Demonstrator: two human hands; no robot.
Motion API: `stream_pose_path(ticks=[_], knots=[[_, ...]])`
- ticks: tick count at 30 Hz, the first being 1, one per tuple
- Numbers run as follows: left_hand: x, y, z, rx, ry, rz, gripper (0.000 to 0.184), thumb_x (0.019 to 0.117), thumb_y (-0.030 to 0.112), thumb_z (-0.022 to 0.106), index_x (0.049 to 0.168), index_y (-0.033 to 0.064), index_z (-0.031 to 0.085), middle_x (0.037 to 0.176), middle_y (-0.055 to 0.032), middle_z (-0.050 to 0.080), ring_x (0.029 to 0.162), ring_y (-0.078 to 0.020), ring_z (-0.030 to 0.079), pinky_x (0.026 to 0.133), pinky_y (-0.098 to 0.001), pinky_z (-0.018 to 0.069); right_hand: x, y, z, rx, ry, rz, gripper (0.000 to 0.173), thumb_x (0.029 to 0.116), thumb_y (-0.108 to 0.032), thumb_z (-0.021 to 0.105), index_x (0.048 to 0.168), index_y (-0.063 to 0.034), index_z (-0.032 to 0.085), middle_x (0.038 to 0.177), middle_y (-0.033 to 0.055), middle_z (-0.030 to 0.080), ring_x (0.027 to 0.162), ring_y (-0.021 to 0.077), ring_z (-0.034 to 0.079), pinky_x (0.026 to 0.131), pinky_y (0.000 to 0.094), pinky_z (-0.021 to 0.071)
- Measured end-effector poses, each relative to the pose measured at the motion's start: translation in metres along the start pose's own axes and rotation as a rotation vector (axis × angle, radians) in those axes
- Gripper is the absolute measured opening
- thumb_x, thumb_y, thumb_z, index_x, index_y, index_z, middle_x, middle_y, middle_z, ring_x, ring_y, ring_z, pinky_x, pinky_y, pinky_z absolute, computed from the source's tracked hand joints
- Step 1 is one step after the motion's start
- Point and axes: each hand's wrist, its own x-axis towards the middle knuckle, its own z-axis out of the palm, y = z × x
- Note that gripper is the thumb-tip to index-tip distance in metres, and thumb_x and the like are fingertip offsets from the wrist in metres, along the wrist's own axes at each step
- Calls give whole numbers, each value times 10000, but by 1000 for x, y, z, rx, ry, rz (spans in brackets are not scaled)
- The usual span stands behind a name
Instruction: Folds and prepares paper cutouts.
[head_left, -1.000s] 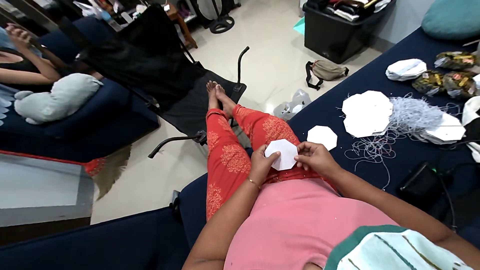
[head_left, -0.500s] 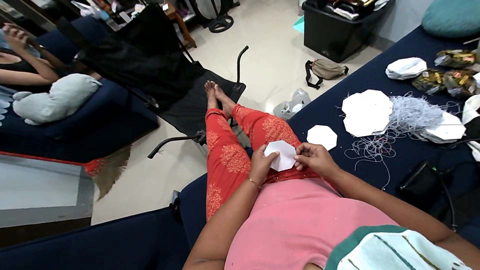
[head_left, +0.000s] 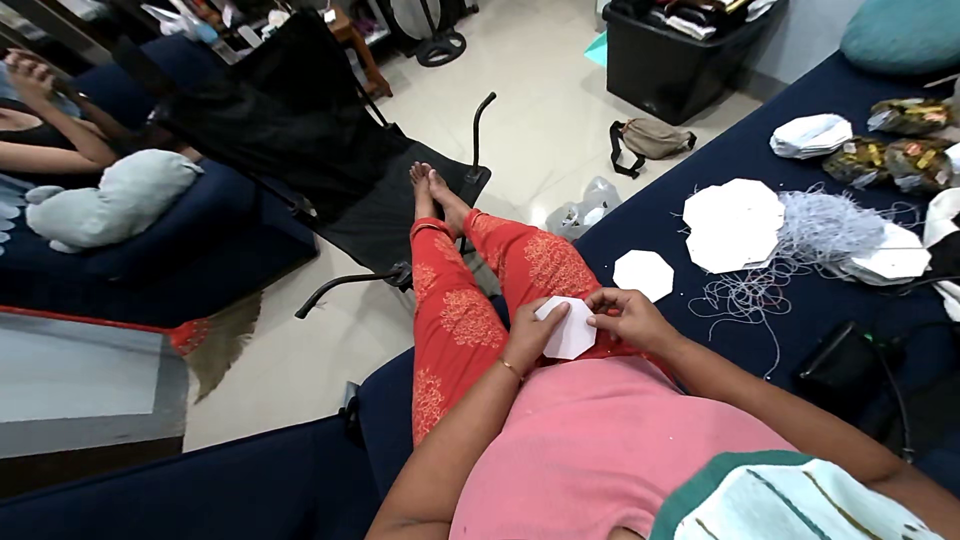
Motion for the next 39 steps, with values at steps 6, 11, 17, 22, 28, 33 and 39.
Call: stream_pose_path(ticks=[6,11,17,22,28,33,39], knots=[[1,0,0,-27,-12,-18,220,1040,127,567,1094,-57,676,901,-66,726,803,-85,700,807,-299,596,2,7,3,51,17,-43,160,902,-40,683,1058,-3,689,949,15,678,787,27,618,692,199,516],[1,-1,0,-65,2,-28,207,1034,112,575,1094,-57,678,902,-62,725,801,-80,697,802,-290,595,2,7,4,61,37,1,107,899,-58,702,991,-16,667,886,-1,655,687,21,592,607,190,498],[2,-1,0,-60,6,-30,194,1029,113,586,1074,-50,681,884,-50,721,786,-71,692,792,-282,592,1,6,9,173,28,43,82,914,0,666,986,-2,626,857,19,652,571,53,594,518,211,527],[2,2,0,13,-27,-46,230,1033,124,585,1132,-64,671,941,-78,722,829,-78,690,831,-294,583,0,0,14,224,65,89,40,961,-9,635,952,8,600,844,39,648,629,105,670,589,285,614],[1,3,1,47,-41,-35,215,1031,118,585,1119,-53,682,923,-59,724,814,-53,685,817,-269,579,1,0,16,231,115,121,147,1022,-92,597,911,1,623,791,35,657,611,114,682,592,304,629],[2,0,1,1,-26,-42,198,1029,106,582,1101,-51,679,906,-50,721,803,-58,688,808,-274,585,0,-2,13,247,75,168,35,934,48,583,945,22,604,855,58,649,674,127,688,646,320,637],[3,-1,-1,24,-28,-49,221,1037,132,577,1109,-49,680,918,-66,719,814,-73,688,814,-288,584,1,2,13,294,80,168,167,911,105,475,978,46,616,909,76,674,721,145,710,682,333,643]])
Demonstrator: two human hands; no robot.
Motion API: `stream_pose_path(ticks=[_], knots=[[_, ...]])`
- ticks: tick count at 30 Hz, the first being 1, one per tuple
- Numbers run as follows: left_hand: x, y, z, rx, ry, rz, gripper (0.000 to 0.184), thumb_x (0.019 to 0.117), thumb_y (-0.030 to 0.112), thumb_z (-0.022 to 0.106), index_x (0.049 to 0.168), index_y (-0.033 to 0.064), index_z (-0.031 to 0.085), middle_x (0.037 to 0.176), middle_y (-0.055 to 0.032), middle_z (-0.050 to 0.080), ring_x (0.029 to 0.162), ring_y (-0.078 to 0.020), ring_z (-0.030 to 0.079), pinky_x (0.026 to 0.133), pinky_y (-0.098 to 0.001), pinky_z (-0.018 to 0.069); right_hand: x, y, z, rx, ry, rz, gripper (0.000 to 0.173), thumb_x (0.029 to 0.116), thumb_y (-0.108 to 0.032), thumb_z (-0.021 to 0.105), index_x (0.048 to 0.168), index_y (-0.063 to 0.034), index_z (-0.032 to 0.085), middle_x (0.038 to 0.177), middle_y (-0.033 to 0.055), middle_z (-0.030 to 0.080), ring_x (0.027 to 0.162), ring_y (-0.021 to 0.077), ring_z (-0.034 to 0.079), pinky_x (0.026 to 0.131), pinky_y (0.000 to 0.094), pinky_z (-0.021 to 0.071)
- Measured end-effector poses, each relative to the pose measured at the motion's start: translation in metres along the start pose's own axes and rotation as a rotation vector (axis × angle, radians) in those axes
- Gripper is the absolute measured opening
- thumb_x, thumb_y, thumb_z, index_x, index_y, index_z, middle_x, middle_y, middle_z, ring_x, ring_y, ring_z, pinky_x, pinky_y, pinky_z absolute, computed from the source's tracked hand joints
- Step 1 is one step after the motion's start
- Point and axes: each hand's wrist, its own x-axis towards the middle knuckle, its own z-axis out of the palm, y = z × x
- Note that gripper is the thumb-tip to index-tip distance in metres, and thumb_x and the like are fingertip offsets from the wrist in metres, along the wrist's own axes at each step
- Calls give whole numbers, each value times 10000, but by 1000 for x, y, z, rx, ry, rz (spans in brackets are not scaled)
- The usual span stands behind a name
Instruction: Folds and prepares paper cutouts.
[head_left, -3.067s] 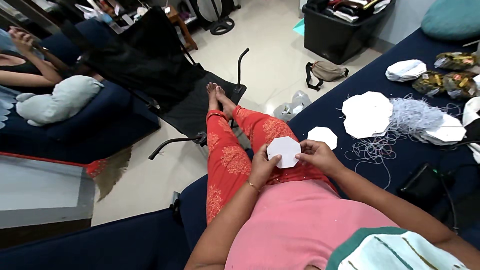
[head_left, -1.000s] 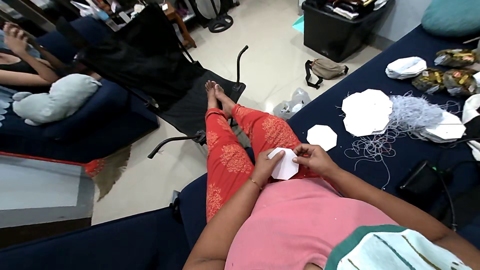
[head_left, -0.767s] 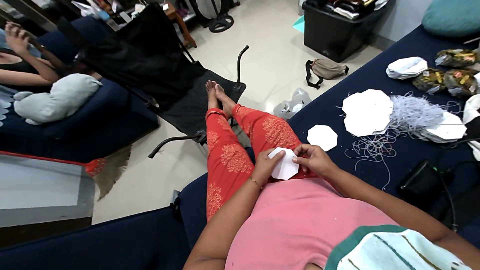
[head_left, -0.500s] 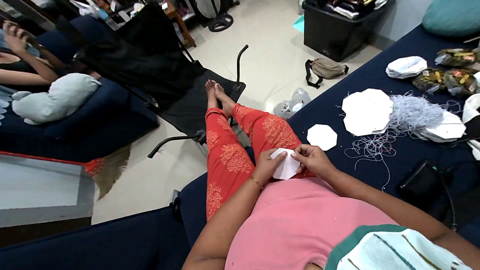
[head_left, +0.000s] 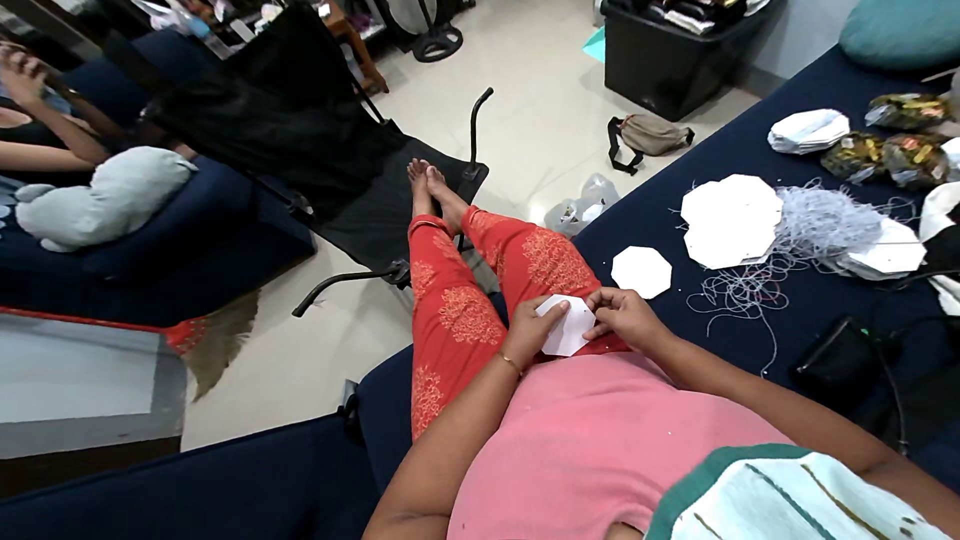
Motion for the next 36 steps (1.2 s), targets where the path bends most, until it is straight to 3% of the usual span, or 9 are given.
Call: stream_pose_path(ticks=[7,11,16,19,23,27,32,34,36], knots=[[2,-1,-1,3,-4,-1,207,1030,134,589,1082,-41,687,900,-55,718,801,-66,684,806,-281,582,1,3,1,55,-26,-15,70,911,72,567,945,17,595,864,49,658,686,128,695,661,311,638],[3,0,-1,32,3,-19,217,1033,145,587,1080,-42,689,904,-59,715,804,-64,679,810,-283,577,1,2,1,45,-24,-2,115,909,73,507,949,23,603,872,55,663,694,131,698,664,318,636],[3,-4,-2,-35,59,26,238,1029,90,564,1179,-80,636,987,-107,709,864,-99,690,844,-306,585,2,1,0,56,-41,-77,415,904,74,547,1317,43,523,1052,98,663,784,162,705,676,334,632],[-1,-4,-1,-142,78,126,244,1021,53,552,1205,-94,616,983,-89,719,864,-93,705,842,-300,602,3,3,-3,-28,1,-155,521,895,6,657,1383,30,476,1062,92,663,696,118,652,580,272,565],[-1,-6,0,-222,104,190,201,1011,24,544,1159,-82,631,945,-61,729,840,-92,713,822,-304,613,2,2,-5,-81,36,-178,416,920,-34,663,1318,13,552,1066,71,662,695,81,623,555,227,519],[-1,-9,0,-252,87,234,181,990,7,569,1129,-78,647,939,-48,738,846,-97,719,832,-315,617,1,3,-5,-103,43,-245,180,934,-90,670,1094,-10,688,988,27,693,730,45,631,613,209,527],[-1,-13,-1,-307,100,274,154,933,-30,621,1080,-51,662,937,-42,741,862,-108,720,832,-319,615,1,3,-12,-118,54,-326,151,934,-101,676,1058,-20,706,980,14,702,787,36,648,675,208,549],[0,-15,-3,-303,98,272,163,921,-36,626,1083,-46,644,948,-49,735,872,-117,719,836,-329,615,3,-2,-27,-242,92,-292,175,957,-129,677,1078,-6,707,1002,49,707,825,67,655,723,243,555],[0,-17,-3,-303,112,270,157,910,-40,634,1068,-37,637,939,-50,729,863,-124,717,822,-330,614,6,-7,-56,-466,123,-235,186,971,-135,679,1076,12,722,1037,123,716,887,185,677,810,382,564]])
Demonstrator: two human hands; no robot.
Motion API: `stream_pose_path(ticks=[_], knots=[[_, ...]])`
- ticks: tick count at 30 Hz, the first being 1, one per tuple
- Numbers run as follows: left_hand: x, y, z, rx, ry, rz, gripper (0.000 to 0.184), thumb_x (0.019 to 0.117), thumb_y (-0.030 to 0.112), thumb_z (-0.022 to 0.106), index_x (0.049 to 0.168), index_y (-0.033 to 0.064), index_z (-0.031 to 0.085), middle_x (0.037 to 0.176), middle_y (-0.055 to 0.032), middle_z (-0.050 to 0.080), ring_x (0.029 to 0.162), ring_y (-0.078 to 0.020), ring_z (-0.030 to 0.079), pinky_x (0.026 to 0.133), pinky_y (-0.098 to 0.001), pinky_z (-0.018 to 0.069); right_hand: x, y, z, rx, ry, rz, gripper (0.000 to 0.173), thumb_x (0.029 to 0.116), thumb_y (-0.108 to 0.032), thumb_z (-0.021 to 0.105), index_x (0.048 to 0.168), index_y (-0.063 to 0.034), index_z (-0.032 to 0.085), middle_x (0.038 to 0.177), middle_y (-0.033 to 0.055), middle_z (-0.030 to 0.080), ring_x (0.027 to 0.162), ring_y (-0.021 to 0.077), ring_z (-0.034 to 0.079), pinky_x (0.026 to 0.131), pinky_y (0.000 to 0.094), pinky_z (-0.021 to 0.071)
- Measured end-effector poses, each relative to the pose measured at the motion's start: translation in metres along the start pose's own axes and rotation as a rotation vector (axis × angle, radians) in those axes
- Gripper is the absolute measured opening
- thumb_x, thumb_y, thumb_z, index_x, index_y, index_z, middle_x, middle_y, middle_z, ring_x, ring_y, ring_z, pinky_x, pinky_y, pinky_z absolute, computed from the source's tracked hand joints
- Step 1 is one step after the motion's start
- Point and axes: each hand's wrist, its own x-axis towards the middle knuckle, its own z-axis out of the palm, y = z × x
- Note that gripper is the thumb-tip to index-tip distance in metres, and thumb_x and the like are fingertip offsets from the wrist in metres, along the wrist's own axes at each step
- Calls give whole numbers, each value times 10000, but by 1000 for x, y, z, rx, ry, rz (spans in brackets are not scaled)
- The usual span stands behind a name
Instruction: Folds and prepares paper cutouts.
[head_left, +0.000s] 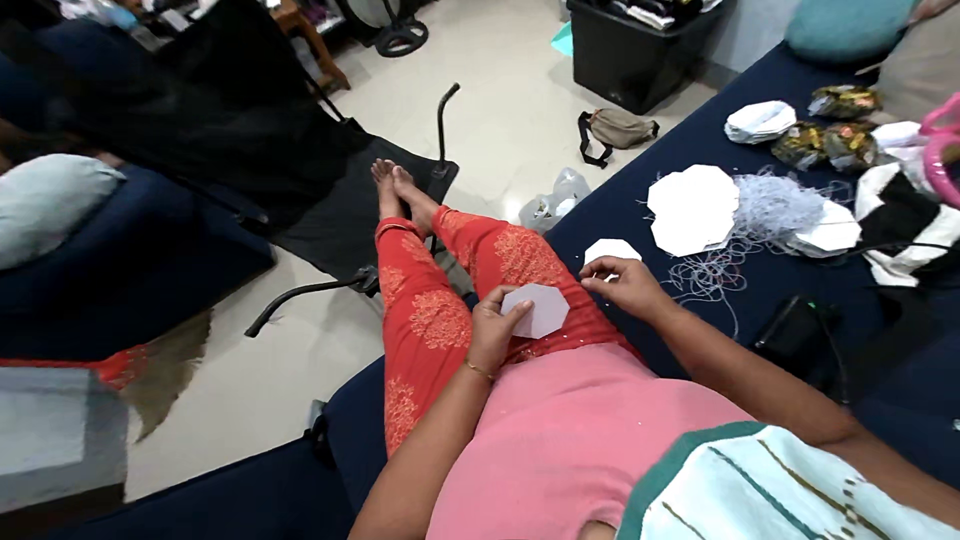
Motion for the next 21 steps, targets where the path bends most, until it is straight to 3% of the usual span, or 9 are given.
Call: stream_pose_path(ticks=[3,6,10,16,21], knots=[[0,-2,-1,10,12,3,159,900,-39,635,1056,-15,626,933,-33,725,853,-118,713,810,-322,614,4,26,-53,-369,-21,96,159,967,-122,687,1046,-1,753,1044,194,716,935,351,687,872,581,537],[1,-1,-2,38,22,-20,161,913,-37,624,1073,-17,613,934,-33,722,851,-118,713,803,-322,615,-1,45,-98,-595,-46,304,149,943,-141,726,998,-10,773,998,226,725,991,432,680,900,679,494],[3,0,-1,73,7,-35,173,911,-38,621,1082,-24,603,938,-29,716,849,-112,711,803,-312,613,-4,56,-118,-702,-72,488,142,914,-128,756,964,3,774,987,265,710,1006,478,657,882,705,474],[5,-2,-3,74,-3,-24,160,911,-40,607,1069,-17,601,923,-19,714,844,-105,709,798,-308,612,-2,52,-96,-728,-152,617,289,904,-225,787,988,48,739,1057,300,680,1071,492,630,897,703,467],[4,-1,-2,53,-8,-30,157,923,-46,596,1076,-16,599,921,-23,720,838,-112,714,799,-316,615,0,50,-81,-797,-100,677,219,949,-148,680,984,67,705,1085,305,673,1083,488,639,856,681,480]])
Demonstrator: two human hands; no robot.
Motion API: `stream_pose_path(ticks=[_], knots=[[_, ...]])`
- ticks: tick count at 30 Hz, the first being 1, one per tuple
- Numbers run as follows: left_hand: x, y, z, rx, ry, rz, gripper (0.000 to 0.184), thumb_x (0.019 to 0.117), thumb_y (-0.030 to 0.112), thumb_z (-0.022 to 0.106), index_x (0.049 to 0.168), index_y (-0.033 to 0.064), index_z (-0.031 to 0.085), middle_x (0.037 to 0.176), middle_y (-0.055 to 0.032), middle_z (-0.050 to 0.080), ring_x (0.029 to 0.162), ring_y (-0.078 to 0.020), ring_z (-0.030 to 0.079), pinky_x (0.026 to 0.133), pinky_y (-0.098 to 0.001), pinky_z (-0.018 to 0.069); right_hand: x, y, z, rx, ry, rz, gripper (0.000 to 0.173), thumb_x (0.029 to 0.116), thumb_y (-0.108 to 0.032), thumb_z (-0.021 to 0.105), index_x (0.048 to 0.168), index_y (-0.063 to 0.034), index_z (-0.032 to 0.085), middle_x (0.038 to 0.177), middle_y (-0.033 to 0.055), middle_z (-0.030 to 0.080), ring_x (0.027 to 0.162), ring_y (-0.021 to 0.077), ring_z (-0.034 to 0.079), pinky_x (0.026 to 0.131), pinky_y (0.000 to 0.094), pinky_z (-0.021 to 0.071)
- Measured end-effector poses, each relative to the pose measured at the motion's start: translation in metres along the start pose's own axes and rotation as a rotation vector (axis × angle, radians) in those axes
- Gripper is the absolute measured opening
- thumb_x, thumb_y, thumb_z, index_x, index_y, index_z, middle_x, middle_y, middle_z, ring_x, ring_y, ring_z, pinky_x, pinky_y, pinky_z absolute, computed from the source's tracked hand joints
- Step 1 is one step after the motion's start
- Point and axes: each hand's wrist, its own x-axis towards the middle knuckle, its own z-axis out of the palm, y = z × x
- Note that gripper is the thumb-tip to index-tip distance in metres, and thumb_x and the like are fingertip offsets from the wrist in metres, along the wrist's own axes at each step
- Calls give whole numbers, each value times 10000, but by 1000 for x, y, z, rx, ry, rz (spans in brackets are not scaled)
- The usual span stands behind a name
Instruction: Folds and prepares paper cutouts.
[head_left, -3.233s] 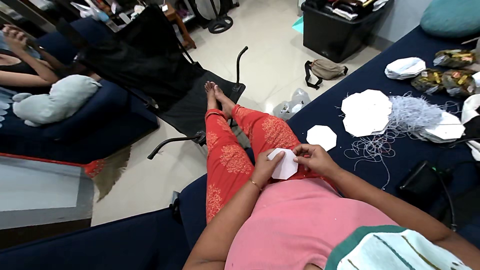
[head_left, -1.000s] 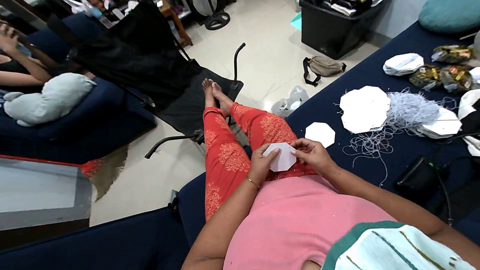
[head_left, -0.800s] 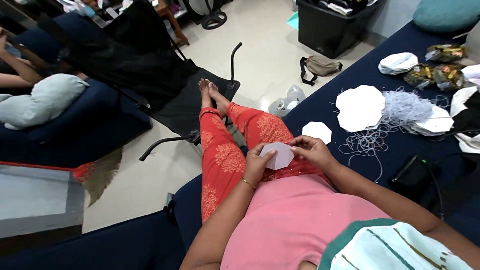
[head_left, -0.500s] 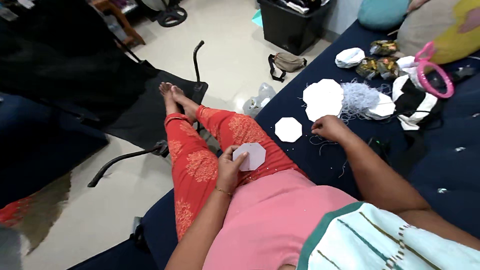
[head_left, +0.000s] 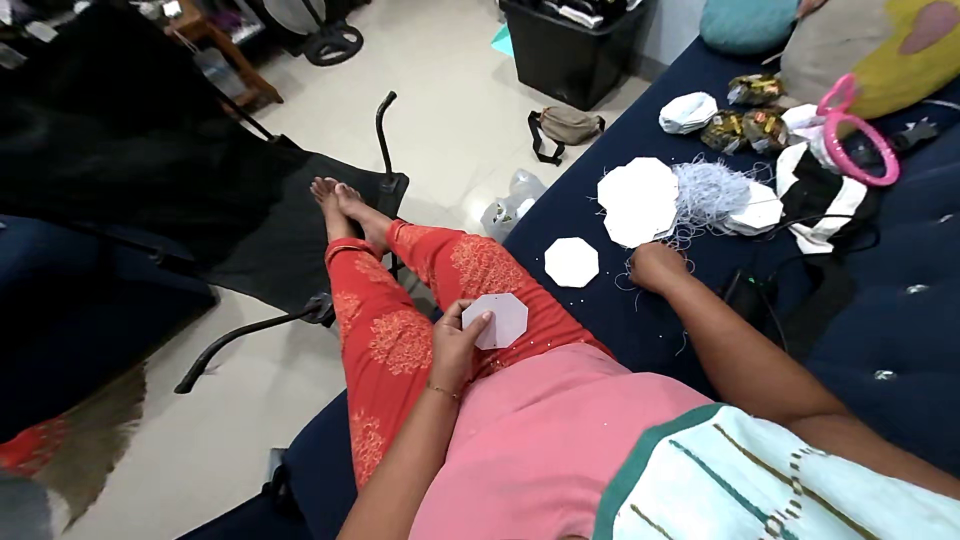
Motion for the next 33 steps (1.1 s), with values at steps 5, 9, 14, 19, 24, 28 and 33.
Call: stream_pose_path(ticks=[5,9,14,19,24,28,33], knots=[[-2,2,-1,-13,4,-1,143,920,-55,594,1056,-11,601,904,-13,720,828,-105,713,789,-305,614,10,23,-7,100,23,-122,226,953,-183,716,984,37,754,1045,292,694,1069,489,639,910,705,459],[-1,1,-3,-16,25,-1,145,920,-59,586,1057,-13,596,900,-20,717,827,-108,711,787,-309,614,-1,25,-29,254,106,-289,164,936,-179,760,935,-17,784,929,215,725,945,403,677,891,645,489],[1,0,-2,-6,14,0,152,920,-39,599,1070,-20,605,912,-23,718,831,-112,712,791,-312,615,-29,10,-46,636,170,-630,63,912,-50,736,864,-9,732,933,104,714,869,206,679,780,437,571],[0,0,-3,-29,16,6,152,927,-29,594,1078,-22,603,916,-27,717,833,-112,711,795,-311,616,-39,-14,-38,1031,53,-970,99,872,-105,706,775,-84,709,1025,15,716,871,96,686,738,276,608],[0,4,-6,-67,125,26,149,948,-30,569,1097,-30,583,929,-40,711,846,-116,710,807,-323,615,-51,-59,-25,1157,-118,-1102,96,887,-147,722,808,-93,727,1057,8,730,892,99,701,748,290,613],[3,1,-14,-88,305,75,137,965,-37,564,1101,-35,581,911,-38,710,835,-106,712,805,-319,615,-74,-99,-35,1286,-161,-1457,93,937,-202,735,888,-125,754,1155,31,690,985,138,691,769,295,625],[5,-2,-22,-128,444,68,172,979,-36,557,1151,-30,565,920,-37,699,812,-103,707,780,-315,615,-84,-111,-44,1225,-80,-1560,81,949,-169,719,919,-103,754,1206,55,681,1051,156,683,824,304,622]])
